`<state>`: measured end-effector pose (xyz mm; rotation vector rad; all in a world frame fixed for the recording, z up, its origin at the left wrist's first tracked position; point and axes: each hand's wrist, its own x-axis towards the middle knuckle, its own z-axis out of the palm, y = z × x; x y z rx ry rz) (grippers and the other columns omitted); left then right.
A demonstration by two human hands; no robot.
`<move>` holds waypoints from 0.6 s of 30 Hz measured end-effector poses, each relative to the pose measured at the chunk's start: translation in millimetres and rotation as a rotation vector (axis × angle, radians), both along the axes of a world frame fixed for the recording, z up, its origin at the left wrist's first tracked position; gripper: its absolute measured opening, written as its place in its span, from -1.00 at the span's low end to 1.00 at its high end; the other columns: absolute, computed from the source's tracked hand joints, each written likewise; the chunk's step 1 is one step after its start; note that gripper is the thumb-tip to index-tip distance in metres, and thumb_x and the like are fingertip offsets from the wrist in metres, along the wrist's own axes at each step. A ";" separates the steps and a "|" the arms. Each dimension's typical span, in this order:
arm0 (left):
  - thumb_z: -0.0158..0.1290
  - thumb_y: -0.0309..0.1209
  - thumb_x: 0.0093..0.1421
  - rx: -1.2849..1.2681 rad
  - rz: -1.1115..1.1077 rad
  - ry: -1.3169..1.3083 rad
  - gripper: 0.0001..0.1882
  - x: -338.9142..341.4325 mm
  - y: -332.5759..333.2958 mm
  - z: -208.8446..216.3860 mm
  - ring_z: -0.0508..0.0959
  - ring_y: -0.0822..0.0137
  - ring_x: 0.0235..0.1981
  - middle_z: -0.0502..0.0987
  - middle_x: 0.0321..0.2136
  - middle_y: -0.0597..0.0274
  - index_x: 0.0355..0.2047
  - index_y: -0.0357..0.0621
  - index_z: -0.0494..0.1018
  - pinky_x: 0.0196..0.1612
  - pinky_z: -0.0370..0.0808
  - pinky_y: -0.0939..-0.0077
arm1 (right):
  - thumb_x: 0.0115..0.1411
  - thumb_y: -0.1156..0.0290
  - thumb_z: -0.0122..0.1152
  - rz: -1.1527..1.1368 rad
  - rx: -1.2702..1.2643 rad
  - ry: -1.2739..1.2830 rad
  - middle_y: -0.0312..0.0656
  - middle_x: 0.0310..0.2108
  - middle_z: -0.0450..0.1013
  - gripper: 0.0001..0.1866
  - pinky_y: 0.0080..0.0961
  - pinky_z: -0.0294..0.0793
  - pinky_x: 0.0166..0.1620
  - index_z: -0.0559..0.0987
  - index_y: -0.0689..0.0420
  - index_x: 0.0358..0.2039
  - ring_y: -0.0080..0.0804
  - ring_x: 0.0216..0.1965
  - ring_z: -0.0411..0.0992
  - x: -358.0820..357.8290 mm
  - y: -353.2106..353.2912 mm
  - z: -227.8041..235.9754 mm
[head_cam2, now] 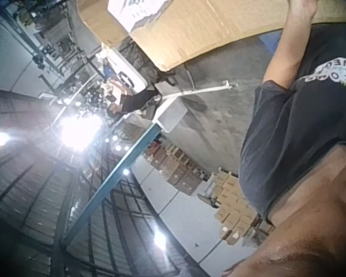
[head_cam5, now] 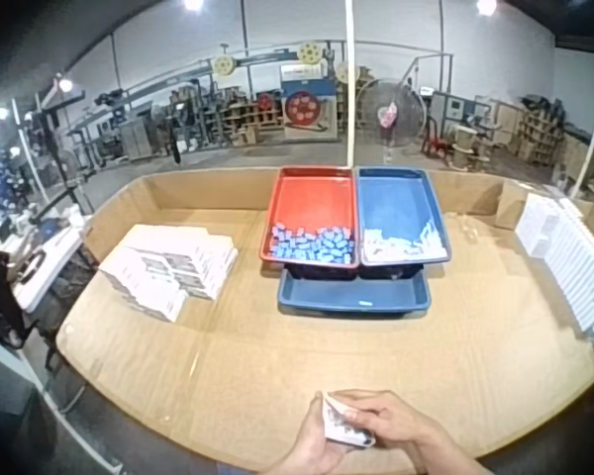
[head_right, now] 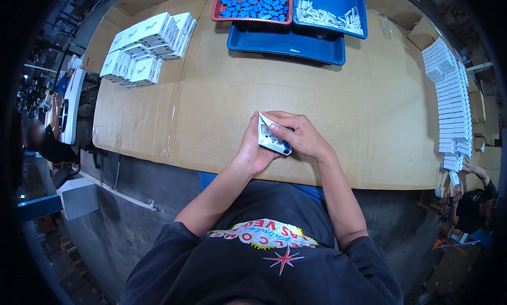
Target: Assembling and packaging a puzzle cube along with additional parts into a white box.
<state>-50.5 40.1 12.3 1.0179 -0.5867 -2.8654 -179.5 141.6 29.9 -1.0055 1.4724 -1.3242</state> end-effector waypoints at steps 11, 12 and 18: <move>-0.43 0.30 0.48 0.065 -0.027 0.112 -0.24 0.0 -2.8 -2.5 0.50 0.02 0.21 0.43 0.22 0.03 0.37 0.03 0.24 0.21 0.50 -0.13 | 0.45 0.21 0.19 -0.032 0.041 -0.158 -0.13 0.15 0.55 -0.56 -0.45 0.49 0.15 0.60 0.22 0.19 -0.41 0.09 0.49 -11.5 6.9 -0.3; -0.42 0.29 0.48 0.096 -0.027 0.126 -0.24 -0.3 -1.5 0.8 0.48 -0.02 0.24 0.42 0.23 0.00 0.38 0.01 0.24 0.23 0.49 -0.16 | 0.45 0.08 0.14 -0.060 0.042 -0.128 -0.17 0.13 0.56 -0.49 -0.51 0.54 -0.05 0.59 0.16 0.23 -0.43 0.02 0.53 -11.8 8.8 -1.2; -0.45 0.31 0.47 0.215 -0.010 0.157 -0.19 -1.7 -3.2 9.3 0.46 -0.14 0.23 0.40 0.25 -0.08 0.41 -0.01 0.20 0.24 0.47 -0.21 | 0.43 -0.02 0.08 -0.074 0.059 -0.104 -0.19 0.09 0.59 -0.41 -0.58 0.59 -0.26 0.54 0.10 0.29 -0.48 -0.06 0.57 -18.7 12.4 9.2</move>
